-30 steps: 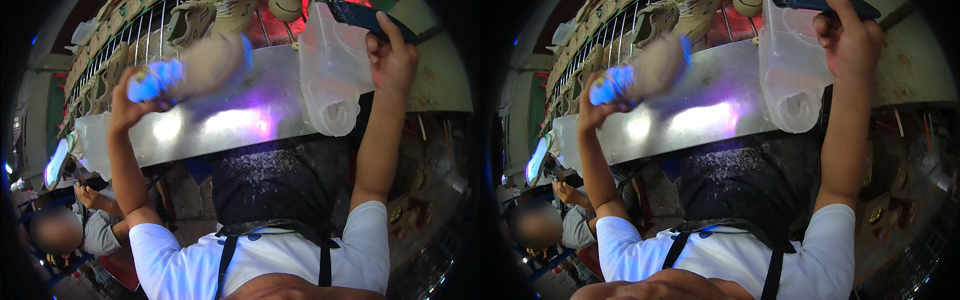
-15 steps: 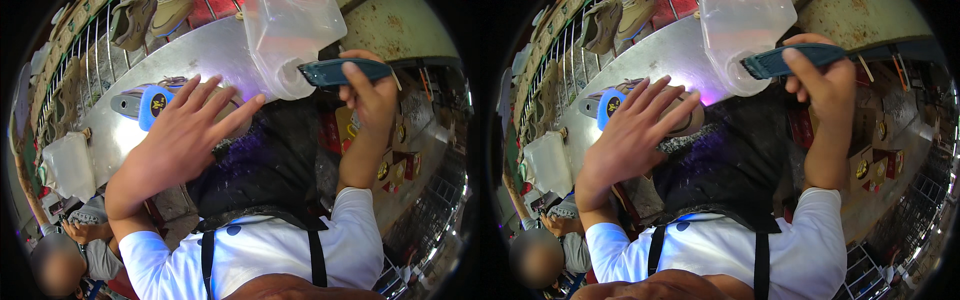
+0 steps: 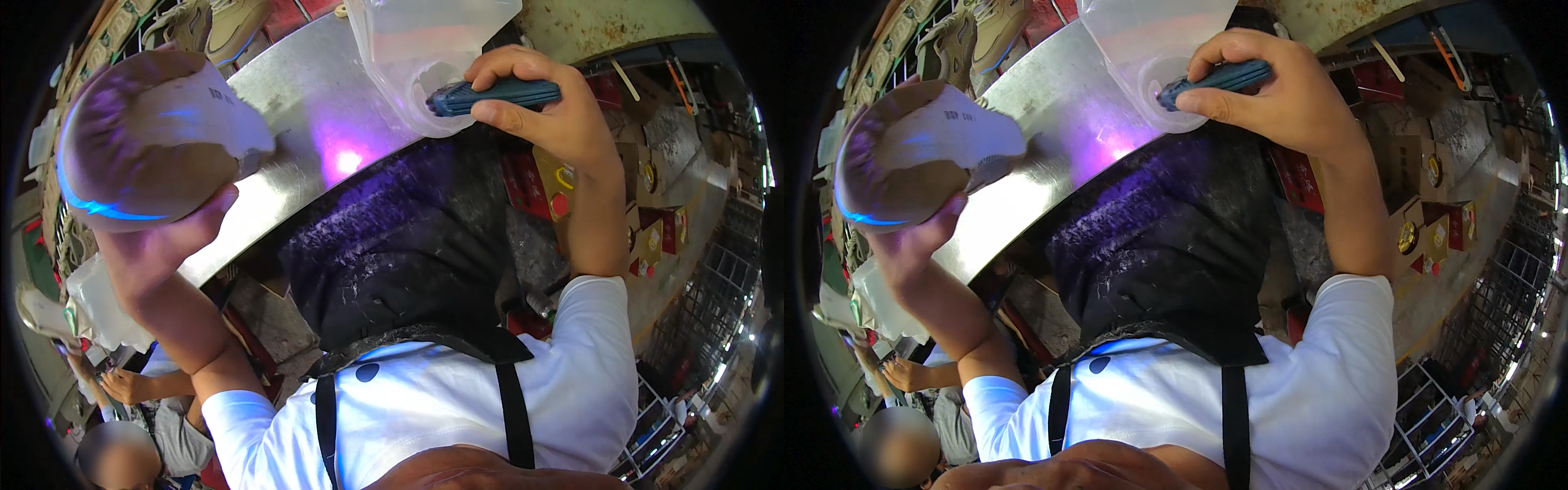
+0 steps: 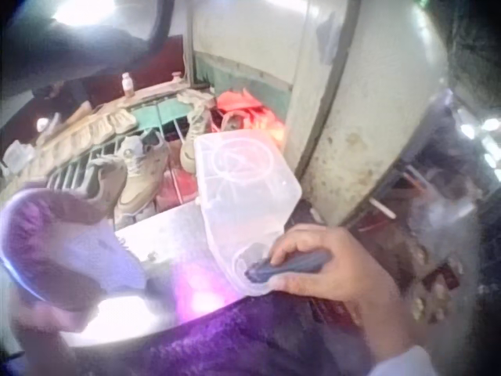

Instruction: The person picks up shoes from a rack, dips a brush into a container of blue-tinted adhesive, and applies the adhesive to the soles and edges of the shoes while inspecting them under a UV light.

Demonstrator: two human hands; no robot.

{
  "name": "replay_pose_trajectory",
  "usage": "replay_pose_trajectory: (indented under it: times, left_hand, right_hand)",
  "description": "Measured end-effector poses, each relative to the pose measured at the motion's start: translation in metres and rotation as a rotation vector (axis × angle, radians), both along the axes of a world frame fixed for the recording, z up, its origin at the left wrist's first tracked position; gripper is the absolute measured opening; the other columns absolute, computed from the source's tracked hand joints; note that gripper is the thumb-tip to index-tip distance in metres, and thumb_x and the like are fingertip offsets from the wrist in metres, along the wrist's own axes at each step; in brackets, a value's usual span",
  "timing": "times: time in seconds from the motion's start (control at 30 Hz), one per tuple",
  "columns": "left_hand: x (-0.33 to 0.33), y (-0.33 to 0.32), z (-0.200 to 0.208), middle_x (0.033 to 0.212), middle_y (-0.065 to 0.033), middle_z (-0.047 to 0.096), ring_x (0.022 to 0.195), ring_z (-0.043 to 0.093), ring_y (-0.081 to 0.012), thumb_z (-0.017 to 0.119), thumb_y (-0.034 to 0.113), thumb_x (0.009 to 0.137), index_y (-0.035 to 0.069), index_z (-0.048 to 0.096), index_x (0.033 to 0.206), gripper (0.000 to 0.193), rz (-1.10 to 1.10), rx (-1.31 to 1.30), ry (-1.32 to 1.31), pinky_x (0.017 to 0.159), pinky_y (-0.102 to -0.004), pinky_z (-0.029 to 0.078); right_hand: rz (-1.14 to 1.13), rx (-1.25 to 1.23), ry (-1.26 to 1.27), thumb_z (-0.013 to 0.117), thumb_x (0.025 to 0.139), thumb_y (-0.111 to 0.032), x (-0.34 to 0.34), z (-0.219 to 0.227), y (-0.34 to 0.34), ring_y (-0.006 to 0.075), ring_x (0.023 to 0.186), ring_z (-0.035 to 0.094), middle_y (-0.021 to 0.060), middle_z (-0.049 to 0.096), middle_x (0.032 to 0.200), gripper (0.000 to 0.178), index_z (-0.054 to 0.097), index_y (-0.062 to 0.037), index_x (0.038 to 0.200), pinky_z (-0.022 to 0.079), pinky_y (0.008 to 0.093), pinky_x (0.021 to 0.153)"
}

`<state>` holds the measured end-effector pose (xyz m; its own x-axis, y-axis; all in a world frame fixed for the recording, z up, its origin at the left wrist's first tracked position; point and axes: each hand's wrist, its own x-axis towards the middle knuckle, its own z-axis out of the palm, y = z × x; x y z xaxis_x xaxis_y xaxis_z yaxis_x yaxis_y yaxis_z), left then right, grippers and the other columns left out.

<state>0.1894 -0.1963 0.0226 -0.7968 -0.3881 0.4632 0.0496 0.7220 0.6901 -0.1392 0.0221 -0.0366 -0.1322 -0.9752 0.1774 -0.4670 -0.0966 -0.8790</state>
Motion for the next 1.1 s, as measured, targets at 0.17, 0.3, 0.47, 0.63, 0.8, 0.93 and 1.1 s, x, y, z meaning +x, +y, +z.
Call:
replay_pose_trajectory:
  times: [0.17,0.3,0.47,0.63,0.8,0.93,1.1]
  left_hand:
    - [-0.001,0.002,-0.028,0.141,-0.0198,0.053,0.129,0.054,-0.0327,0.086,0.009,0.066,-0.003,0.037,0.146,0.094,0.037,0.078,0.139,0.112,-0.0462,0.041]
    - [0.007,0.01,-0.034,0.146,-0.022,0.053,0.133,0.053,-0.0335,0.09,0.027,0.069,-0.006,0.045,0.144,0.093,0.196,0.104,-0.007,0.115,-0.0465,0.037]
    - [0.01,0.004,-0.029,0.121,-0.0102,0.061,0.11,0.059,-0.0233,0.094,0.018,0.067,-0.003,0.059,0.126,0.072,0.188,-0.004,-0.105,0.099,-0.0376,0.047]
    - [0.008,-0.003,-0.028,0.135,-0.0141,0.057,0.121,0.056,-0.0264,0.092,0.021,0.068,-0.004,0.051,0.136,0.083,0.142,-0.055,-0.123,0.106,-0.0403,0.043]
    - [-0.005,0.001,-0.03,0.116,-0.0084,0.062,0.109,0.059,-0.0231,0.095,0.021,0.066,-0.002,0.059,0.122,0.071,0.127,0.019,0.059,0.097,-0.0371,0.048]
    - [0.003,0.004,-0.032,0.117,-0.0082,0.061,0.108,0.059,-0.0227,0.095,0.016,0.067,-0.002,0.058,0.123,0.07,0.181,0.057,-0.034,0.096,-0.0378,0.049]
    - [0.026,-0.001,-0.043,0.132,-0.0133,0.06,0.119,0.059,-0.0264,0.097,0.02,0.065,-0.004,0.05,0.138,0.09,0.244,0.094,-0.212,0.106,-0.0423,0.047]
  right_hand:
    - [0.051,0.092,0.329,0.077,0.089,-0.014,0.004,0.023,-0.01,0.0162,0.088,0.066,0.0062,0.07,0.099,0.022,0.069,-0.0046,0.107,0.052,0.0307,0.078]
    - [0.171,0.279,0.44,0.071,0.088,-0.012,0.011,0.043,-0.026,0.0216,0.089,0.065,0.0098,0.066,0.097,0.024,0.064,-0.0033,0.109,0.052,0.0339,0.083]
    - [0.391,0.218,0.725,0.068,0.08,-0.005,0.016,0.046,-0.035,0.0329,0.086,0.067,0.0116,0.068,0.096,0.022,0.063,-0.0025,0.102,0.053,0.0421,0.078]
    - [0.482,0.224,1.103,0.07,0.077,-0.008,0.027,0.049,-0.031,0.0277,0.1,0.067,0.0037,0.072,0.108,0.018,0.068,-0.0061,0.095,0.056,0.0388,0.08]
    - [0.543,-0.139,1.27,0.074,0.075,-0.013,0.013,0.024,-0.025,0.0235,0.107,0.066,0.0022,0.072,0.116,0.028,0.071,-0.0081,0.102,0.058,0.034,0.084]
    - [0.273,-0.118,0.746,0.076,0.086,-0.013,0.009,0.017,-0.016,0.0191,0.099,0.071,0.0073,0.074,0.108,0.025,0.07,-0.0075,0.109,0.058,0.032,0.083]
    - [-0.293,0.31,-0.103,0.075,0.095,-0.014,0.025,0.021,0.003,0.0078,0.073,0.07,0.0115,0.074,0.092,0.018,0.069,0.0001,0.105,0.057,0.0229,0.066]
